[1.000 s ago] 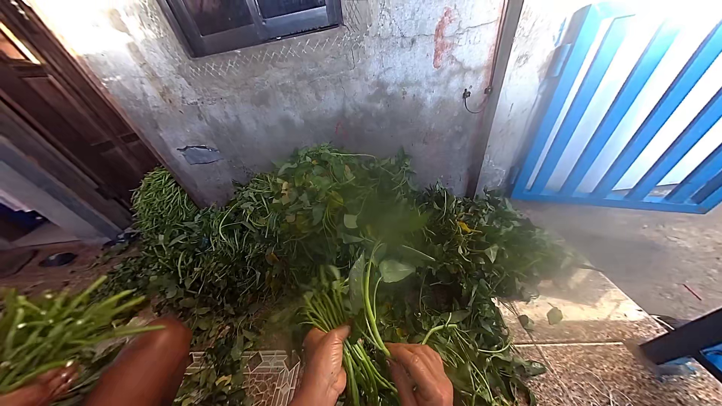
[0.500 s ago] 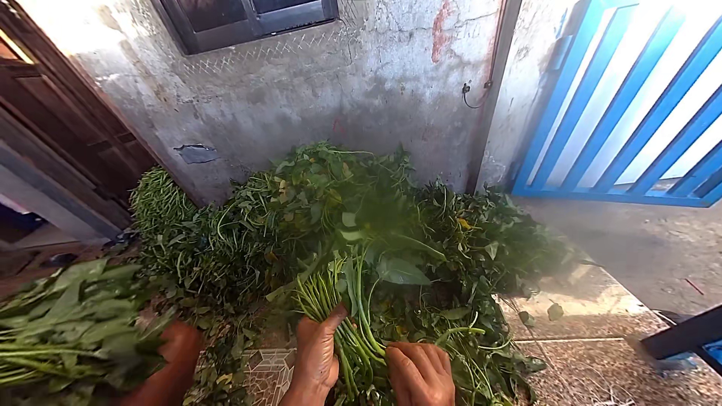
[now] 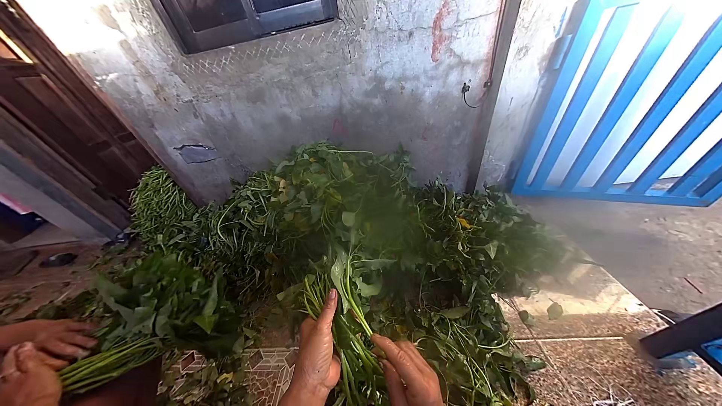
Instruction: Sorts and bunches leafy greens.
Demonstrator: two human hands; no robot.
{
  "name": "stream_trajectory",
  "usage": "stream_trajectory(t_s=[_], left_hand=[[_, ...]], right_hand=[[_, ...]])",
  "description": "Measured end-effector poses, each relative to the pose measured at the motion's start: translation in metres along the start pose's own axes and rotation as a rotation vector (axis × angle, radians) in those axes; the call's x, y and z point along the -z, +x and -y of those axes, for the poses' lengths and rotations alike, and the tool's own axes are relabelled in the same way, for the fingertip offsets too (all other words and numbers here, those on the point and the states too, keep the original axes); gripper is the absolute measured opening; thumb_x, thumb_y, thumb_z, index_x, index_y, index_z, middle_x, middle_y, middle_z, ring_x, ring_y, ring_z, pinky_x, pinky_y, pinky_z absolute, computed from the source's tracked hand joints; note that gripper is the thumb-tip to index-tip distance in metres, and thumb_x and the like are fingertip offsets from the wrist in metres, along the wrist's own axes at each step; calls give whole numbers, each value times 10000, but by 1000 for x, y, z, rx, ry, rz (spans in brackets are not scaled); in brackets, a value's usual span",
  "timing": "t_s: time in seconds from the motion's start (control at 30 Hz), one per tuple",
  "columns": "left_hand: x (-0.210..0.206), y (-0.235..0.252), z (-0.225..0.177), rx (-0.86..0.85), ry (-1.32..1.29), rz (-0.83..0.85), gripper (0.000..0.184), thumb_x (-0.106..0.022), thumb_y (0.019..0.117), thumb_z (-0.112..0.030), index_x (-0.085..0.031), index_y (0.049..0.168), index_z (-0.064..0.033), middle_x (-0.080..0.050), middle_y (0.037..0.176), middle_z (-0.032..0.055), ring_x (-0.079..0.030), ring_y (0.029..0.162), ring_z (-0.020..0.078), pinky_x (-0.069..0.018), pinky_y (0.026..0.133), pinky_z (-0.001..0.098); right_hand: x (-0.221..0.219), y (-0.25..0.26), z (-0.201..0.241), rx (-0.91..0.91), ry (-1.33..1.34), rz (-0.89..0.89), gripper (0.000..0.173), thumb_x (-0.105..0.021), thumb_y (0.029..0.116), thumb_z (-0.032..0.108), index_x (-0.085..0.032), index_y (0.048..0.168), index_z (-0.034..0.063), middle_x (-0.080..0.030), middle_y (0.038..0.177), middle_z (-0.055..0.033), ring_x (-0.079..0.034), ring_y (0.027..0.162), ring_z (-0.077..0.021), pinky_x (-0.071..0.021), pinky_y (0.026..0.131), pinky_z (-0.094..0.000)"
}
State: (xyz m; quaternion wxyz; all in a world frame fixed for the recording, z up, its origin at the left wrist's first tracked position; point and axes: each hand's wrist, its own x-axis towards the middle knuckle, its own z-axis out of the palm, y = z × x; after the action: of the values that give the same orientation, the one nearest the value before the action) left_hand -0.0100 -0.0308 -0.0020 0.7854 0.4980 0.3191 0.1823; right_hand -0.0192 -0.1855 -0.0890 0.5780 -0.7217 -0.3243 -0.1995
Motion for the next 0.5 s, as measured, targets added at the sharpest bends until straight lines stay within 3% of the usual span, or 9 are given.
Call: stream_trajectory(t_s=[0.13,0.23,0.33,0.37,0.47,0.5], left_hand=[[5,1,-2,27,-16,13,496,-457,1080,-448,-613,1299,-31,-699,1194,164,-701,1076,275,-602,892,482],[6,2,-5,38,-55,19,504,-418,1090,-453,-604,1321,-46,-698,1185,168,-709,1049,281,-613,856,485],[6,2,-6,39,-93,42,483,-414,1097,-428,-593,1345,-54,-691,1223,161,-695,1098,278,-598,902,492],[6,2,-6,46,-102,50,483,-404,1099,-426,-589,1350,-58,-691,1215,162,-700,1080,279,-603,885,490],[4,-1,-8,70,-130,47,474,-394,1101,-422,-603,1297,-44,-708,1076,187,-733,877,290,-634,701,467],[3,-2,-9,80,-132,51,476,-395,1100,-424,-607,1287,-41,-710,1064,192,-732,863,293,-633,694,468]], right_hand=[[-2,0,4,-88,129,87,263,-548,961,-26,-685,1180,24,-734,1061,-85,-701,994,-179,-591,905,-344],[-1,3,6,-135,180,138,402,-536,957,-61,-598,1351,-12,-732,1120,-109,-715,1014,-190,-604,922,-370],[-1,4,4,-93,168,164,407,-496,956,-77,-656,1315,31,-732,1138,-96,-698,1054,-195,-577,964,-370],[0,4,4,-89,173,168,379,-485,955,-81,-665,1269,32,-730,1126,-92,-696,1054,-192,-578,962,-365],[1,5,1,-84,195,168,311,-463,940,-94,-670,1137,30,-704,1051,-91,-677,1022,-190,-568,937,-358],[1,5,1,-94,199,180,298,-457,932,-96,-654,1118,27,-690,1038,-96,-671,1020,-196,-565,934,-361]])
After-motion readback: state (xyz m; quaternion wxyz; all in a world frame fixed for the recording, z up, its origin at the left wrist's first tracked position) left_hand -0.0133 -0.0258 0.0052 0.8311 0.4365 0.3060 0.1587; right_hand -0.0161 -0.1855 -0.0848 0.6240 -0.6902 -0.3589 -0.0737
